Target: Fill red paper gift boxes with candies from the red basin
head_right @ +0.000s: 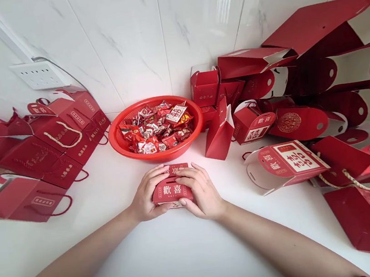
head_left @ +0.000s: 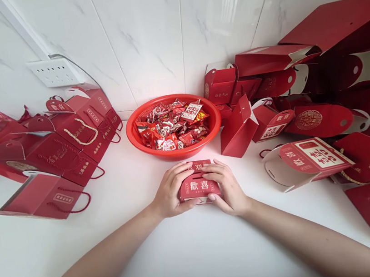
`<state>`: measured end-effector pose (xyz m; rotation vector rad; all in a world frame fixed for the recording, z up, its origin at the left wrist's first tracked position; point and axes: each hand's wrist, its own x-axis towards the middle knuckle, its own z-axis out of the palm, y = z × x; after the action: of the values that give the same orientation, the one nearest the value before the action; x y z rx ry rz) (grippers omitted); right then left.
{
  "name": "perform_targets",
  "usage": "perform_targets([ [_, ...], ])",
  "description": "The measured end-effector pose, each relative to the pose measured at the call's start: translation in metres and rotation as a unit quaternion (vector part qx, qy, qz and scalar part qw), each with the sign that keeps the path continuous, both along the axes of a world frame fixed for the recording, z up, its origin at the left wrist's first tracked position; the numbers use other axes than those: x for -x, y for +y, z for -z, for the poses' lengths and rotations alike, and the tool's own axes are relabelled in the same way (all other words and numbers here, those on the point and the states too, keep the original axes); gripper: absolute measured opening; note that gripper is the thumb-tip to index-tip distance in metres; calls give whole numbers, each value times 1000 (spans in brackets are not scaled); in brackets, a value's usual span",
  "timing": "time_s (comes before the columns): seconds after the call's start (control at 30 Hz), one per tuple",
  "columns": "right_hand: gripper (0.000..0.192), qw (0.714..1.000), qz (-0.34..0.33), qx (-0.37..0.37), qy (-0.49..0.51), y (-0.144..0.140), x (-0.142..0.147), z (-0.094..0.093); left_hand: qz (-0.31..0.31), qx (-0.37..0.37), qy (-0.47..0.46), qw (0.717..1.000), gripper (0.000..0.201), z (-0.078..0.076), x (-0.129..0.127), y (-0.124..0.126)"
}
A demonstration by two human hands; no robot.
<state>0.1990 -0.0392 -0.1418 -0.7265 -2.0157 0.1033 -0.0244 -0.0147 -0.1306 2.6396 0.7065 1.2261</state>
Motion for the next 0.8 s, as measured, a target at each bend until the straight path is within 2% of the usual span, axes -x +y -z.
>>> perform_targets([
  [0.13, 41, 1000, 20, 14, -6, 0, -2, 2, 1, -5, -14, 1000, 78, 1, 0, 0],
  [0.3, 32, 999, 17, 35, -17, 1, -3, 0, -4, -3, 7, 1000, 66, 0, 1, 0],
  [0.8, 24, 999, 24, 29, -29, 2, -3, -4, -3, -1, 3, 1000, 70, -1, -1, -1],
])
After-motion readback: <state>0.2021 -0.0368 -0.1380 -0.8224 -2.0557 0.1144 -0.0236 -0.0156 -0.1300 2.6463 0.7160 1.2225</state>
